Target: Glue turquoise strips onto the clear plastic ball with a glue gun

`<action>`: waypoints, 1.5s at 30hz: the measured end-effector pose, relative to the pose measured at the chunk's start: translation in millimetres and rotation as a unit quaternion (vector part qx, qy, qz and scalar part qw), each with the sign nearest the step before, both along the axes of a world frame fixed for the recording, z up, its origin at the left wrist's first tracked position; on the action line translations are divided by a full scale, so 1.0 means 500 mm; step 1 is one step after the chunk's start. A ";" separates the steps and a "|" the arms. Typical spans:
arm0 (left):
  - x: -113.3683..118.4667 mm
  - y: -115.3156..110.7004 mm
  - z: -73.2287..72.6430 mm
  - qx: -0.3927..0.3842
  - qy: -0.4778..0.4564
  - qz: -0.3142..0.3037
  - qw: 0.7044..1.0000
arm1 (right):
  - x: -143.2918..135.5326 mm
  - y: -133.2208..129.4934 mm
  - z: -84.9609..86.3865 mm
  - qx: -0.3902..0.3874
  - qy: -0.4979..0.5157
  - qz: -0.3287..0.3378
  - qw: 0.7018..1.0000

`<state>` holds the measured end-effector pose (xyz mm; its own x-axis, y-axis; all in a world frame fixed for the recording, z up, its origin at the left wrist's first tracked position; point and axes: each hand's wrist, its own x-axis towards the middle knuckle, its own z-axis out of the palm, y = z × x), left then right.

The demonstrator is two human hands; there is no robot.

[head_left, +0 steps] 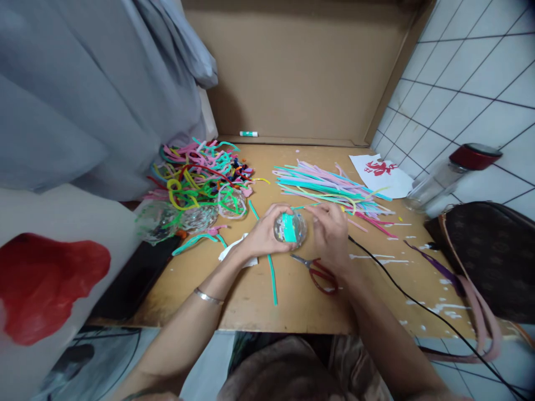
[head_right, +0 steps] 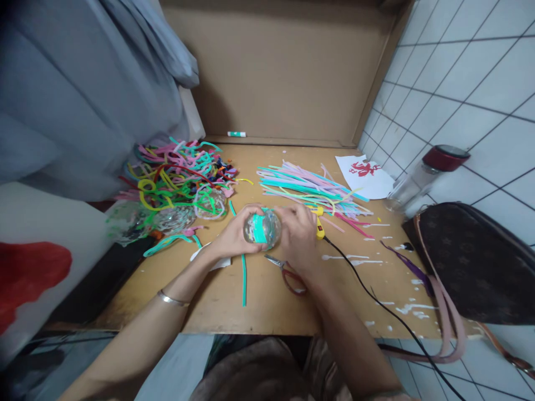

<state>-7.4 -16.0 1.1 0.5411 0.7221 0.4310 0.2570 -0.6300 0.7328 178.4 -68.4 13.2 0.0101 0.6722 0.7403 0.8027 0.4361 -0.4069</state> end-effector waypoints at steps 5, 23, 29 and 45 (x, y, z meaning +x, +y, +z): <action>0.001 -0.001 0.001 -0.011 0.005 0.012 1.000 | 0.067 0.037 -0.006 0.002 0.212 -0.112 0.971; 0.003 -0.003 0.004 -0.003 0.014 0.020 1.000 | 0.074 0.062 -0.049 -0.332 -0.153 -0.358 0.859; 0.001 -0.005 0.002 -0.012 0.013 0.024 1.000 | 0.080 0.070 -0.031 -0.400 -0.059 -0.346 0.846; -0.003 -0.002 0.011 -0.061 -0.004 0.033 0.998 | 0.068 0.023 0.003 0.008 -0.028 -0.226 0.974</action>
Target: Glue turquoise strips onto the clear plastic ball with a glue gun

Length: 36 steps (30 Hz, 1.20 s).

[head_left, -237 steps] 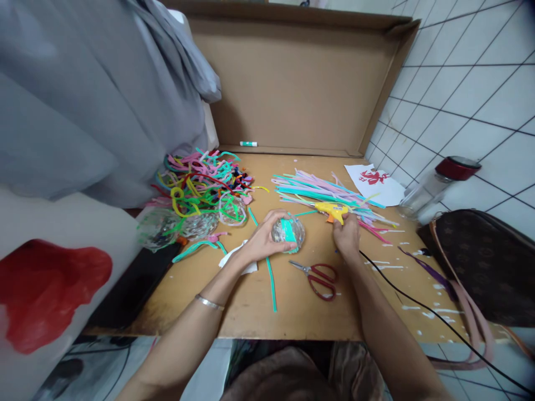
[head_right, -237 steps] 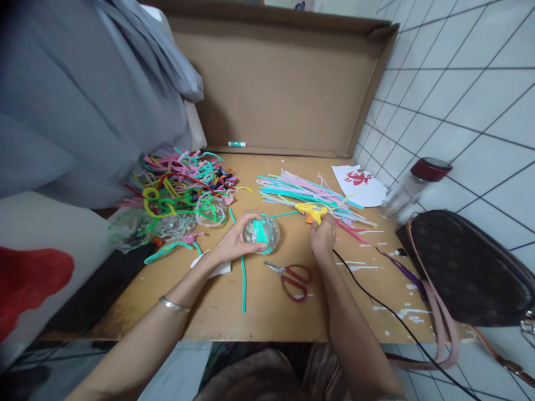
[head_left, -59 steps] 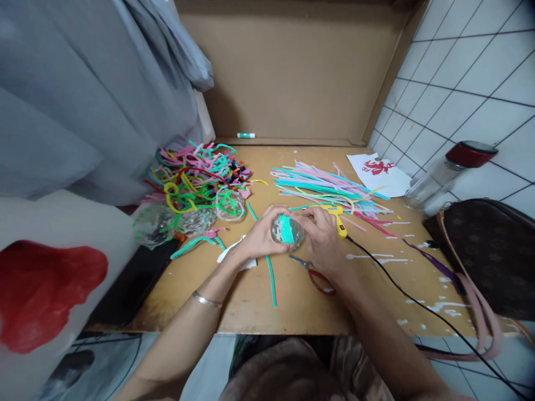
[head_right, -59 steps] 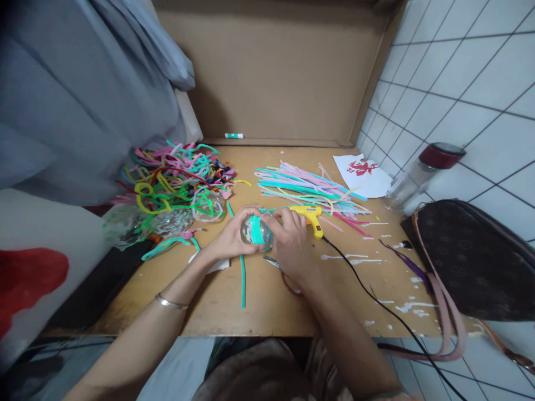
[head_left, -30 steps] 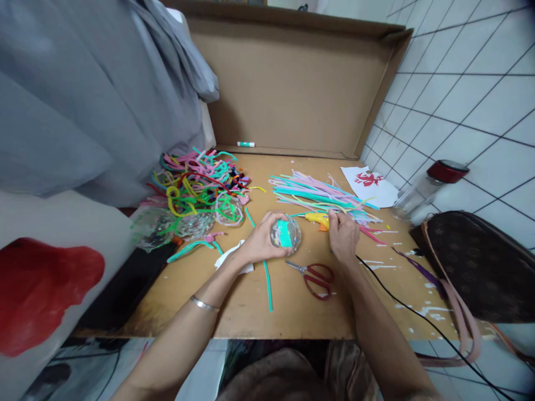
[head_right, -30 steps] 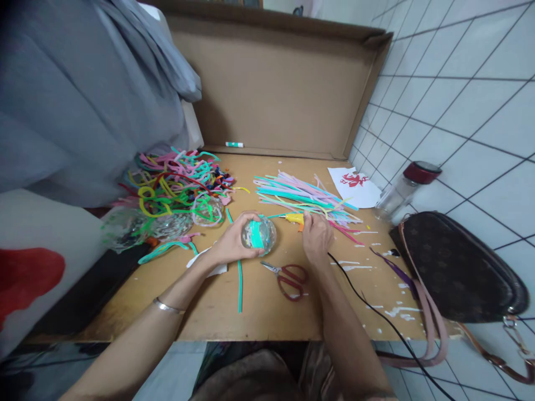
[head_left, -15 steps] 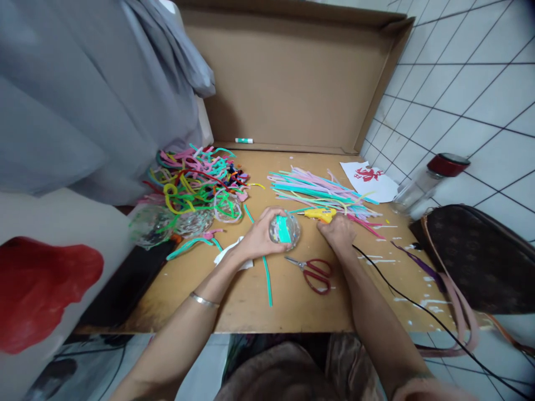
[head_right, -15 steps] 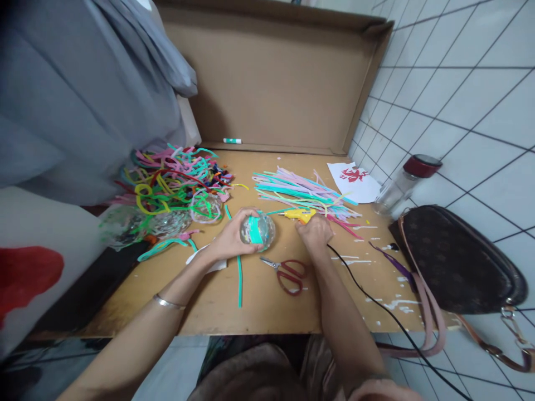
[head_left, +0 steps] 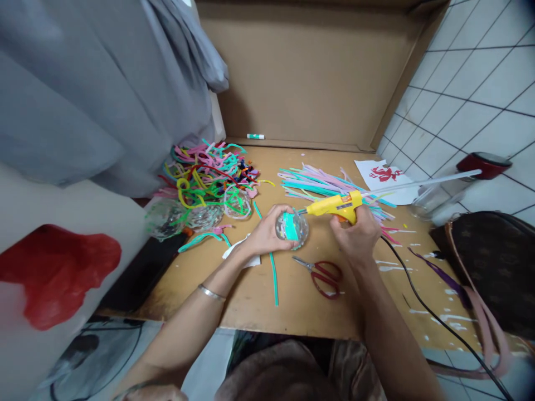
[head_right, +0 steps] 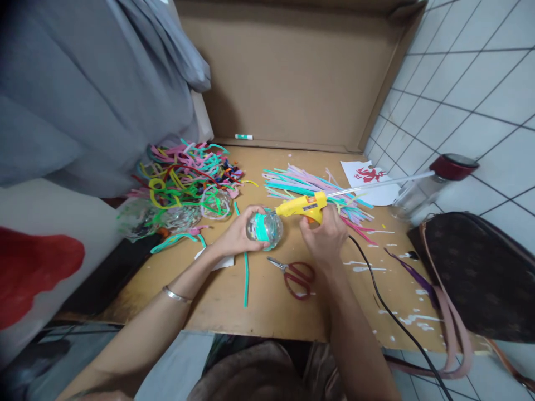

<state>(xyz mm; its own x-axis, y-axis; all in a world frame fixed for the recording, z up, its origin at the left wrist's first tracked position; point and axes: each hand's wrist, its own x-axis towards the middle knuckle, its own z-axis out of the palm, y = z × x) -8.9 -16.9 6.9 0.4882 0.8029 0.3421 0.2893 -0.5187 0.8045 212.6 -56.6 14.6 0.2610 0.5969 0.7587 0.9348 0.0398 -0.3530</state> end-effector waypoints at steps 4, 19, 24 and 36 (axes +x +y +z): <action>0.000 0.000 0.001 0.005 0.000 -0.008 1.000 | 0.001 -0.004 0.004 0.000 -0.018 0.021 1.000; 0.001 0.001 -0.003 0.005 -0.006 -0.009 1.000 | 0.000 -0.005 0.006 -0.009 -0.042 0.046 0.998; 0.001 0.000 -0.003 -0.003 -0.007 -0.008 1.000 | 0.001 -0.005 0.006 -0.020 -0.049 0.052 0.997; 0.001 0.001 -0.004 0.006 -0.006 -0.014 1.000 | 0.002 -0.006 0.002 -0.019 -0.046 0.053 0.997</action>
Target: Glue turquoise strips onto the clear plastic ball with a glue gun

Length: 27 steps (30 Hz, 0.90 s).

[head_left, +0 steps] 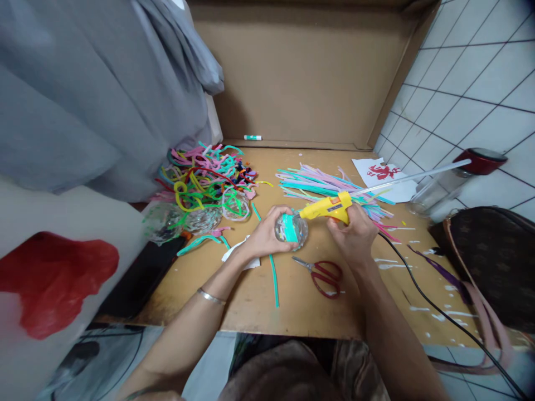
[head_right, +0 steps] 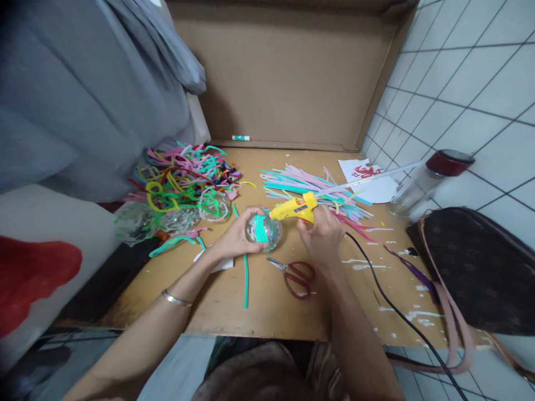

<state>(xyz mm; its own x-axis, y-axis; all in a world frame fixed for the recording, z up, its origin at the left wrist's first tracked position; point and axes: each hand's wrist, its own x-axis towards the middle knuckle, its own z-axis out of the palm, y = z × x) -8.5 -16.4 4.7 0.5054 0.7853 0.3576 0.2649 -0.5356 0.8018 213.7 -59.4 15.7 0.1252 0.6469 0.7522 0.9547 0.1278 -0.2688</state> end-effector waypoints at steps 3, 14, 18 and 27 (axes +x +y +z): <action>0.000 -0.001 0.002 -0.005 -0.001 0.001 1.000 | 0.002 0.000 0.000 0.003 0.002 0.011 1.000; 0.001 -0.001 0.002 0.015 0.001 0.004 1.000 | 0.001 0.000 0.003 0.014 -0.006 0.002 1.000; 0.002 -0.001 0.000 0.018 -0.001 0.003 1.000 | -0.001 0.000 0.004 0.009 -0.003 -0.007 1.000; 0.002 -0.001 0.001 0.012 0.002 0.002 1.000 | 0.001 -0.002 0.010 0.023 0.003 0.017 1.000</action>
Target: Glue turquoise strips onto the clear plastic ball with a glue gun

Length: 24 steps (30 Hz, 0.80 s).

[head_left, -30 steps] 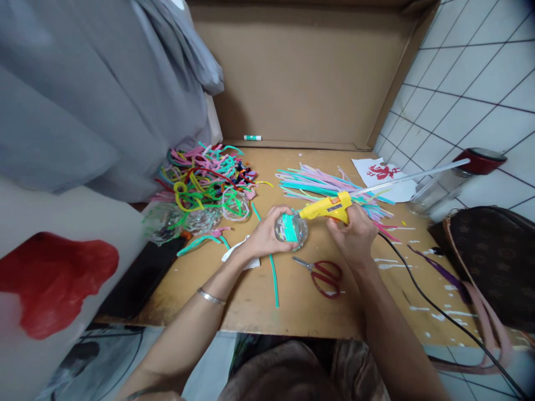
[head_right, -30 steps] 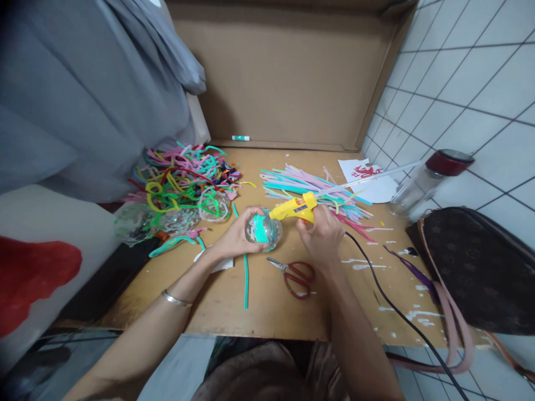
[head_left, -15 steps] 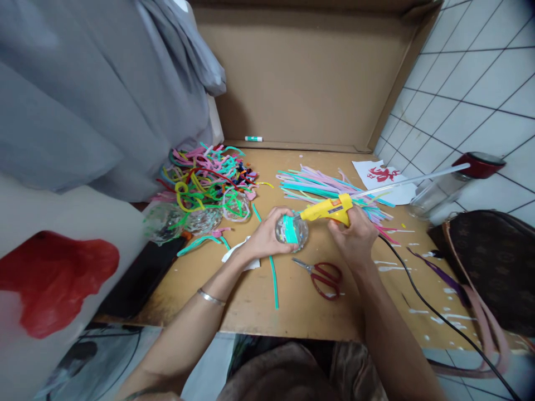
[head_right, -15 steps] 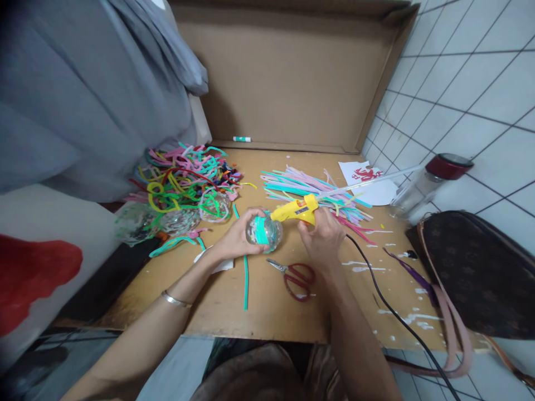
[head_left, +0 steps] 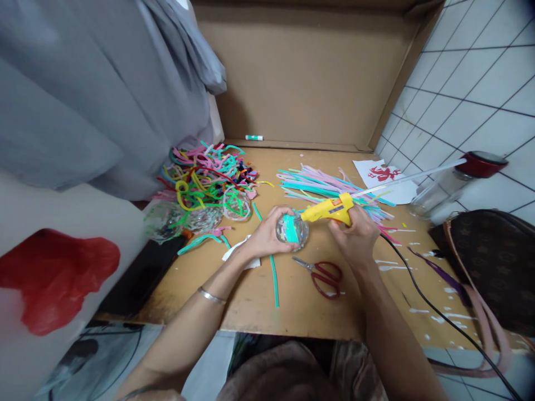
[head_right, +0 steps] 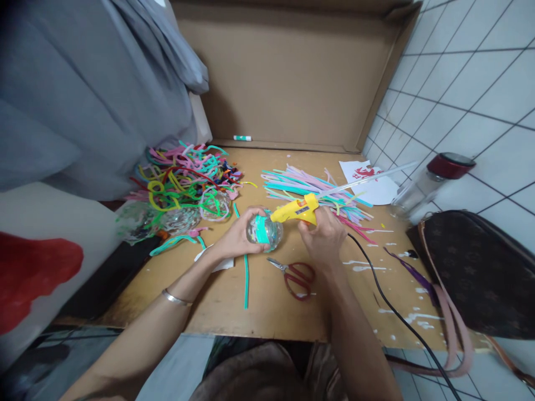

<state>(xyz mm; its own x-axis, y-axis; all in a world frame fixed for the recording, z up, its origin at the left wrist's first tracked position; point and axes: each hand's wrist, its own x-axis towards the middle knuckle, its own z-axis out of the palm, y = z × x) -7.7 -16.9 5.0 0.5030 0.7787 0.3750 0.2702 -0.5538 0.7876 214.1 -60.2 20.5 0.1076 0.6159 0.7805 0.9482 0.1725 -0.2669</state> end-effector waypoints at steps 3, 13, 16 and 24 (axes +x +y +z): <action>0.000 -0.001 0.002 -0.002 -0.004 -0.002 1.000 | 0.001 0.002 -0.003 0.032 -0.005 0.001 0.999; 0.000 0.001 0.001 0.003 -0.001 -0.005 1.000 | 0.001 0.003 -0.007 0.056 -0.019 0.011 0.998; 0.000 0.000 0.000 0.003 -0.005 -0.005 1.000 | 0.002 0.002 -0.007 0.046 -0.017 0.012 0.999; 0.001 -0.001 0.002 0.002 -0.005 -0.002 1.000 | 0.002 0.002 -0.006 0.053 -0.010 0.006 0.999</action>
